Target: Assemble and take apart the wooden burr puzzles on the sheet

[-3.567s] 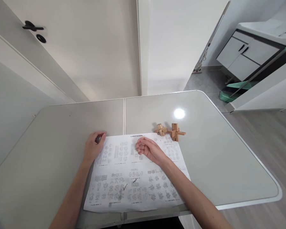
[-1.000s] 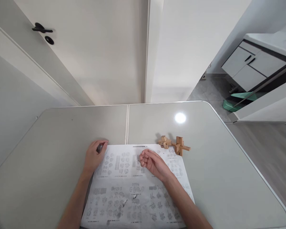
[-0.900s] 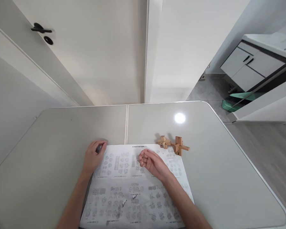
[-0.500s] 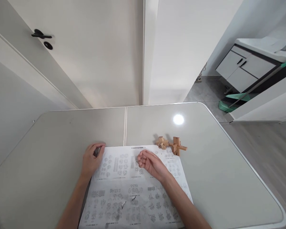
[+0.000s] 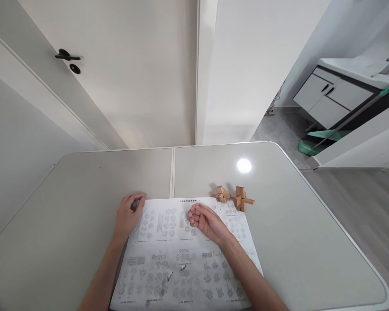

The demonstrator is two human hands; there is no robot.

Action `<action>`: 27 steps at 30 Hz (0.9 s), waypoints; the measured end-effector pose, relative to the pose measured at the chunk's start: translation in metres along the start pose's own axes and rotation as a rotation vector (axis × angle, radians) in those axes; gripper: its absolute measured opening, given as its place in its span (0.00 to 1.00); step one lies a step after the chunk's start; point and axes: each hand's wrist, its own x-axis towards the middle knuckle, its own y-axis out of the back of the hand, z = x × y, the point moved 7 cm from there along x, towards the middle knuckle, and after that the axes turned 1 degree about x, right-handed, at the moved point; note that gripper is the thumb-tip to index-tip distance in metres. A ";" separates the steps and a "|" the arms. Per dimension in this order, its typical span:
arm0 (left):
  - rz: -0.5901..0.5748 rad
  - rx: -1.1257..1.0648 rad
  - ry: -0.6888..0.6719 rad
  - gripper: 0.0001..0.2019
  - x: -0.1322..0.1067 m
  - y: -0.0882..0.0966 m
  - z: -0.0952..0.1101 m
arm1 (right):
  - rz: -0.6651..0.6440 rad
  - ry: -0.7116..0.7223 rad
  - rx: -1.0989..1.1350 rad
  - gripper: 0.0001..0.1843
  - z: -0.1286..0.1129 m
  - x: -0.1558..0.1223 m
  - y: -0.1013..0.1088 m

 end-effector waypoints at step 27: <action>-0.012 0.025 -0.014 0.10 0.002 -0.003 -0.005 | -0.005 0.005 0.018 0.13 -0.001 0.001 -0.003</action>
